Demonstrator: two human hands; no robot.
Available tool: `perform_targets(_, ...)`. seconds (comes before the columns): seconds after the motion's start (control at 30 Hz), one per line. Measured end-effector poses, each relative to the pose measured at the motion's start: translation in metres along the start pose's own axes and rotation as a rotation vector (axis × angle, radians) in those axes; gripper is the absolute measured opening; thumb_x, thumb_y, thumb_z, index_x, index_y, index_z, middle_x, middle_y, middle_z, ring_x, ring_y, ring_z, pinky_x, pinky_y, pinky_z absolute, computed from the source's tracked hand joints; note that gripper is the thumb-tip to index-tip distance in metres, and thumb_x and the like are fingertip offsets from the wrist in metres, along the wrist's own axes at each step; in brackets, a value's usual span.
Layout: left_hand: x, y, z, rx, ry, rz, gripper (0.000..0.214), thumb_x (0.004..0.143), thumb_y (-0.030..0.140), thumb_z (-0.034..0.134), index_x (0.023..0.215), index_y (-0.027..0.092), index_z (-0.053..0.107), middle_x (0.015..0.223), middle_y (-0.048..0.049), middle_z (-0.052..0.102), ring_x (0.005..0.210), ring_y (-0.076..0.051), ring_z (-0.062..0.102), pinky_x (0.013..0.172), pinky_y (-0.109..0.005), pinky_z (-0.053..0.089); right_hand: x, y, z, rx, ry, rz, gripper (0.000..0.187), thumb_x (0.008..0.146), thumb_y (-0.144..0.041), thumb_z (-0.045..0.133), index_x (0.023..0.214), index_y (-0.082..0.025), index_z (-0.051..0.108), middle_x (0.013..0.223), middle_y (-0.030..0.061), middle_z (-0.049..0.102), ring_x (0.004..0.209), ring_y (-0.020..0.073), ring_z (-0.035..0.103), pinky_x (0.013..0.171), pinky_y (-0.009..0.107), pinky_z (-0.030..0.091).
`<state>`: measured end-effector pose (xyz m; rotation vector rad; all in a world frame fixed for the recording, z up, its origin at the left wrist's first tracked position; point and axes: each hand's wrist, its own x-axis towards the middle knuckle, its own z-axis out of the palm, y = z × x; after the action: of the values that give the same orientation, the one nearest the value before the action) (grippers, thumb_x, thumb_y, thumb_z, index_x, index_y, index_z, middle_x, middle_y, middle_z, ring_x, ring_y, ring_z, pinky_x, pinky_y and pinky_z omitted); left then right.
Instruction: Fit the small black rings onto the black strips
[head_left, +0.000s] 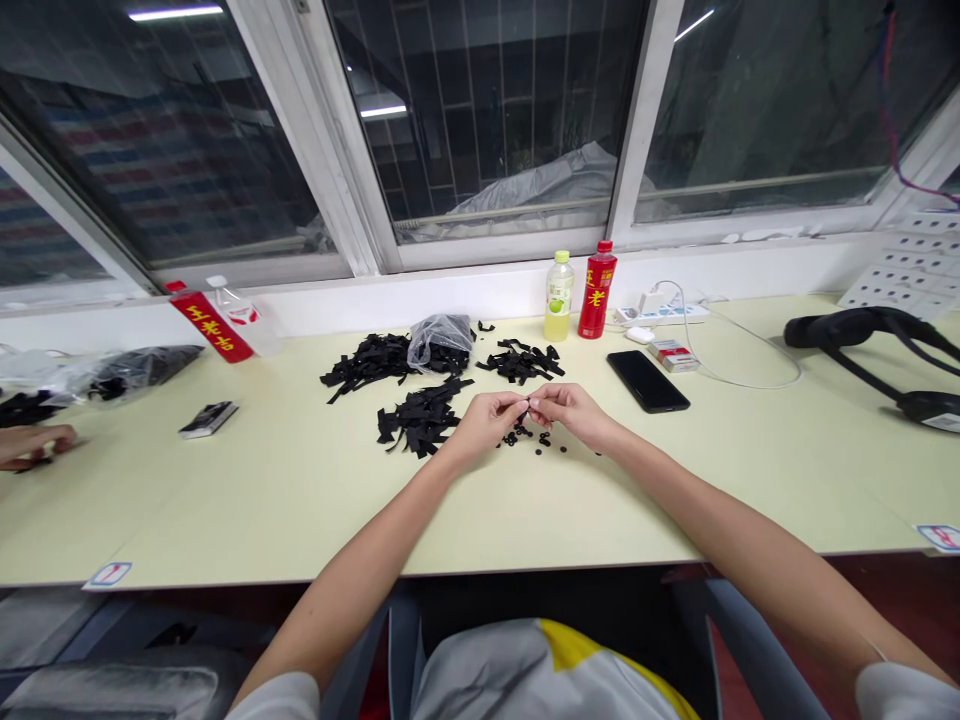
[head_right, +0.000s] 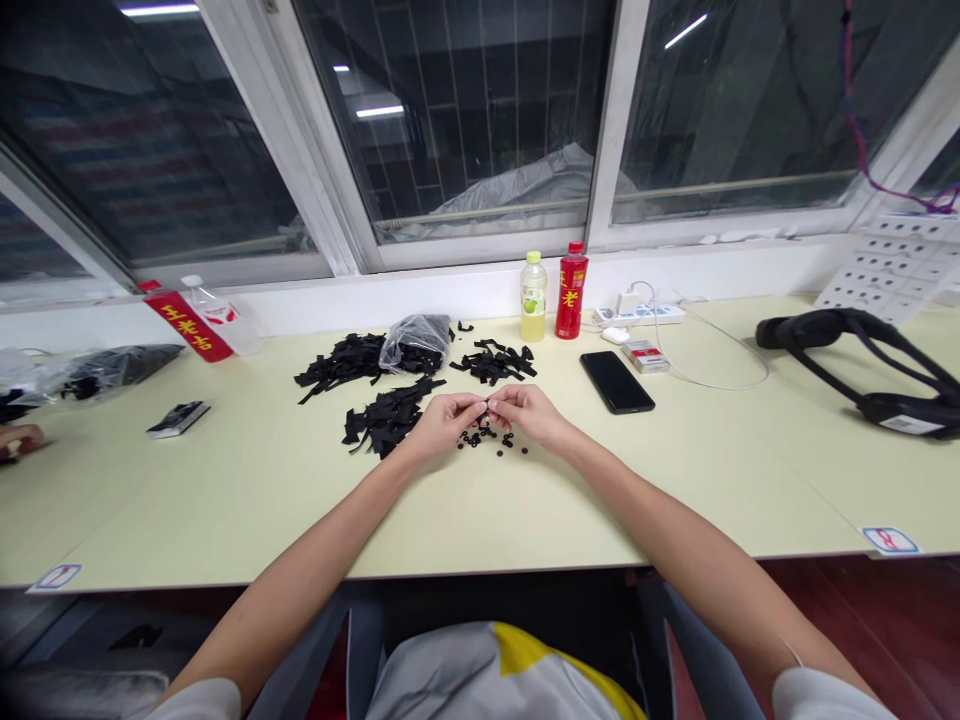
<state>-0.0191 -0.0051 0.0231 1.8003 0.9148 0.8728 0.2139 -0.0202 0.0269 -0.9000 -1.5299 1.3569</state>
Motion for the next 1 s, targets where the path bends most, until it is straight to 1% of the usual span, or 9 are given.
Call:
perform_targets(0.1,0.0,0.004,-0.002,-0.006,-0.003,0.071,0.071,0.113,0.084,0.086,0.104,0.015,0.099,0.103,-0.017,0.092,0.101,-0.031,0.076,0.099,-0.041,0.064,0.001,0.0,0.003,0.019,0.033,-0.004,0.062,0.079,-0.08,0.111,0.092,-0.026,0.084,0.083,0.004,0.081,0.077,0.0225,0.065,0.077,0.041,0.058)
perform_targets(0.2,0.001,0.009,-0.01,-0.006,0.003,0.159,0.069,0.111,0.085,0.091,0.106,0.018,0.103,0.127,-0.0206,0.091,0.121,-0.034,0.078,0.111,-0.045,0.065,0.004,0.0,0.001,0.095,0.118,-0.032,0.07,0.08,-0.089,0.108,0.102,-0.026,0.088,0.087,0.0041,0.08,0.082,0.0238,0.069,0.081,0.042,0.06)
perform_targets(0.3,0.004,0.011,-0.019,-0.019,-0.038,0.218,0.063,0.105,0.083,0.1,0.11,0.02,0.104,0.149,-0.0227,0.083,0.129,-0.034,0.076,0.108,-0.044,0.064,0.007,0.0,-0.006,0.103,0.174,-0.032,0.071,0.083,-0.09,0.104,0.108,-0.025,0.09,0.091,0.0043,0.08,0.086,0.0242,0.07,0.082,0.042,0.06)
perform_targets(0.4,0.006,0.006,-0.021,0.01,-0.032,0.141,0.065,0.107,0.082,0.096,0.11,0.018,0.101,0.121,-0.016,0.084,0.104,-0.027,0.07,0.091,-0.038,0.059,0.008,0.003,-0.011,0.062,0.149,-0.004,0.064,0.078,-0.078,0.112,0.106,-0.025,0.09,0.093,0.0068,0.085,0.086,0.0255,0.072,0.082,0.042,0.06)
perform_targets(0.47,0.007,0.002,-0.02,0.045,0.004,0.037,0.066,0.109,0.083,0.091,0.104,0.017,0.096,0.095,-0.0075,0.077,0.086,-0.022,0.06,0.079,-0.034,0.051,0.008,0.006,-0.011,0.054,0.126,0.005,0.06,0.075,-0.072,0.114,0.1,-0.025,0.089,0.096,0.0087,0.089,0.086,0.0261,0.074,0.081,0.043,0.062)
perform_targets(0.53,0.008,0.0,-0.018,0.062,0.034,-0.035,0.066,0.108,0.084,0.088,0.098,0.018,0.089,0.082,-0.0024,0.068,0.079,-0.02,0.052,0.074,-0.033,0.046,0.009,0.008,-0.009,0.036,0.117,0.004,0.055,0.074,-0.069,0.115,0.094,-0.026,0.088,0.097,0.0091,0.09,0.083,0.0264,0.073,0.08,0.044,0.064)
perform_targets(0.7,0.005,0.003,-0.014,0.08,0.042,-0.012,0.066,0.104,0.083,0.089,0.092,0.019,0.084,0.082,-0.0038,0.072,0.083,-0.022,0.058,0.082,-0.035,0.053,0.009,0.01,-0.007,0.003,0.114,-0.008,0.044,0.079,-0.062,0.112,0.094,-0.028,0.089,0.099,0.0088,0.09,0.081,0.0268,0.073,0.081,0.047,0.066)
perform_targets(0.8,0.005,0.004,-0.011,0.101,0.047,0.006,0.062,0.106,0.079,0.088,0.091,0.019,0.085,0.087,-0.0063,0.079,0.088,-0.024,0.062,0.086,-0.036,0.055,0.009,0.012,-0.007,0.001,0.118,-0.008,0.045,0.078,-0.061,0.111,0.097,-0.027,0.088,0.099,0.0077,0.089,0.082,0.0255,0.073,0.082,0.045,0.065)
perform_targets(1.0,0.005,0.0,-0.009,0.142,0.054,-0.003,0.055,0.106,0.072,0.085,0.09,0.02,0.083,0.087,-0.0061,0.08,0.087,-0.024,0.062,0.084,-0.036,0.052,0.01,0.015,-0.007,-0.002,0.145,0.006,0.049,0.072,-0.061,0.114,0.095,-0.026,0.087,0.093,0.0062,0.087,0.079,0.0241,0.072,0.076,0.042,0.063)
